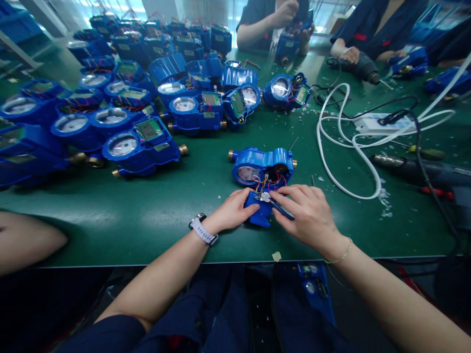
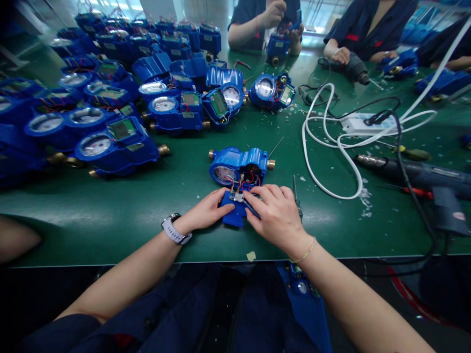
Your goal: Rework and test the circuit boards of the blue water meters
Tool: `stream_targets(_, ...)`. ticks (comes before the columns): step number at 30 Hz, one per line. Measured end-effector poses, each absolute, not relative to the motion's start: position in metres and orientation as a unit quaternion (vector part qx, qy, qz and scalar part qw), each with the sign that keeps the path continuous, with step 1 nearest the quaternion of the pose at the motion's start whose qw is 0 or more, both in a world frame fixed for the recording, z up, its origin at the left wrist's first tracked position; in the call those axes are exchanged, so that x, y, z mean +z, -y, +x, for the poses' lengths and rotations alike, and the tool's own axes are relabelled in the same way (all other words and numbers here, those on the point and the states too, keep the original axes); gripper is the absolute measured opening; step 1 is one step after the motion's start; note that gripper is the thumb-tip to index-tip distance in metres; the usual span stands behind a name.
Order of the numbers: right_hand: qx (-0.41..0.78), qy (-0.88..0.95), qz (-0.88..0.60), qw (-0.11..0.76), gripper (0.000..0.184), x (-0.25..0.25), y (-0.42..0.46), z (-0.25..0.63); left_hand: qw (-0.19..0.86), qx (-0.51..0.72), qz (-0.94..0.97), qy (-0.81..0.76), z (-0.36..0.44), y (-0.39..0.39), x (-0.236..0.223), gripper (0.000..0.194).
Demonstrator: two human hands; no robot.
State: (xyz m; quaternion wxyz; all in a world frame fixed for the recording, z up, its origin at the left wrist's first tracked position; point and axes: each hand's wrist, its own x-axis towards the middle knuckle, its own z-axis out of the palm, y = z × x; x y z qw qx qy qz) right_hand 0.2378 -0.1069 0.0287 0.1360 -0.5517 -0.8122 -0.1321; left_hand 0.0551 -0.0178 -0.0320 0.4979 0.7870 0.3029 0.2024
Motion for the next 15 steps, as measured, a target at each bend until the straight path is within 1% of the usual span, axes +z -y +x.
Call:
stream_targets(9, -0.172, 0.835, -0.506, 0.129, 0.021, 0.0285, 0.1066, 0.2382, 0.486, 0.207, 0.792, -0.305, 0.0559, 0.0184, -0.0328, 0.017)
stream_targets(15, -0.156, 0.847, -0.49, 0.137, 0.019, 0.0276, 0.1118, 0.242, 0.494, 0.21, 0.781, -0.319, 0.0564, 0.0185, -0.0336, 0.018)
